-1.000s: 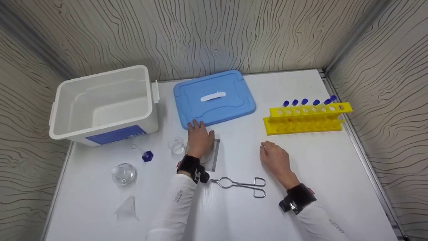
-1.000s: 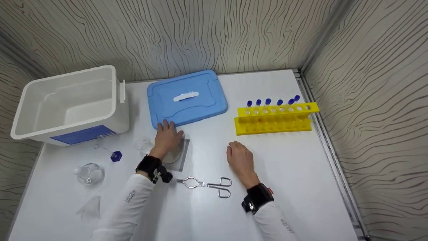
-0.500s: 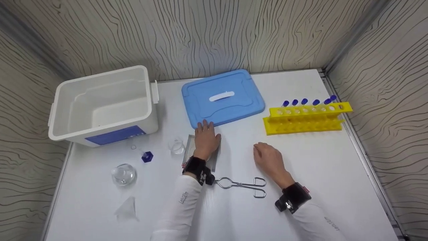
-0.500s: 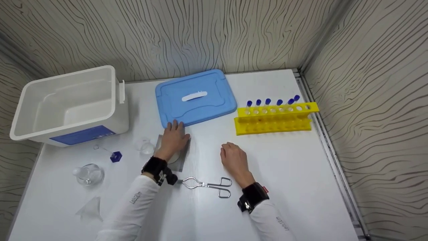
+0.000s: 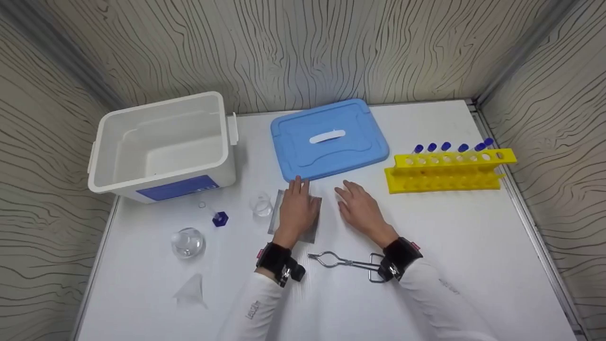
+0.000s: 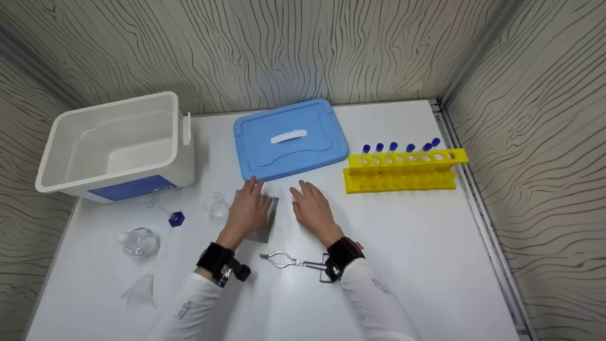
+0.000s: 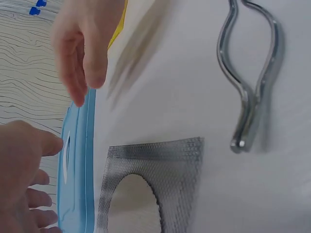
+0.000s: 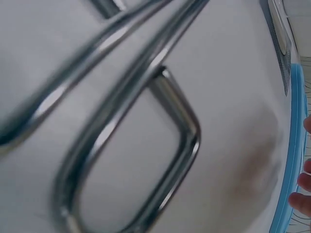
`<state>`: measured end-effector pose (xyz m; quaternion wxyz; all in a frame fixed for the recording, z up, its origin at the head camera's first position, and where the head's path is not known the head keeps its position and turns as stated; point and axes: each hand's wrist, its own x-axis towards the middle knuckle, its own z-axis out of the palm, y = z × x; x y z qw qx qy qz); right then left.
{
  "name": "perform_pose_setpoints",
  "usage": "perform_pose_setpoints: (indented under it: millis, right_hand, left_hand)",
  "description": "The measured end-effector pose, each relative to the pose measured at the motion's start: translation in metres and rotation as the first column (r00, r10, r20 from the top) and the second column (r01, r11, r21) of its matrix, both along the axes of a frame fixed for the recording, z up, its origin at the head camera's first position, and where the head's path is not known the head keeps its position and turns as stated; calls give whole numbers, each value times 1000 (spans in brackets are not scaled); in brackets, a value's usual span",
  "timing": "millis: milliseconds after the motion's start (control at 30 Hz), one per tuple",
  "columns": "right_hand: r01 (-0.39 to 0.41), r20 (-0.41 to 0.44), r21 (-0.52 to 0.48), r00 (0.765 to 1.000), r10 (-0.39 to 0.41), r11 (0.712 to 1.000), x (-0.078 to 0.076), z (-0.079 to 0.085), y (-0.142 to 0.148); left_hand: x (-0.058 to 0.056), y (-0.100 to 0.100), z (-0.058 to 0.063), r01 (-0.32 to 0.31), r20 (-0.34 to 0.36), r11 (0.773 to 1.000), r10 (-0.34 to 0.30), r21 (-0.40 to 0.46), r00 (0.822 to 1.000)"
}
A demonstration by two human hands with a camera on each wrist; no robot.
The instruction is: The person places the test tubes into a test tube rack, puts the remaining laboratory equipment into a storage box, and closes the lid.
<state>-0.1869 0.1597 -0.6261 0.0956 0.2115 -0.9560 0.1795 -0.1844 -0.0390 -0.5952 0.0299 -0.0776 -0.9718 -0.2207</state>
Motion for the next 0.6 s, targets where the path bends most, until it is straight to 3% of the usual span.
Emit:
perform_pose_setpoints:
  millis: [133, 333, 600]
  right_hand:
    - [-28, 10, 43, 1000, 28, 999, -13, -3, -15]
    - [-88, 115, 108, 991, 75, 990, -29, -6, -36]
    - [-100, 171, 196, 983, 67, 975, -43, -7, -55]
  left_hand:
    - [13, -7, -3, 9, -20, 999, -9, -45, 1000]
    - [27, -17, -5, 19, -47, 997, -23, -69, 999]
    - [43, -28, -5, 27, -66, 995, -34, -99, 997]
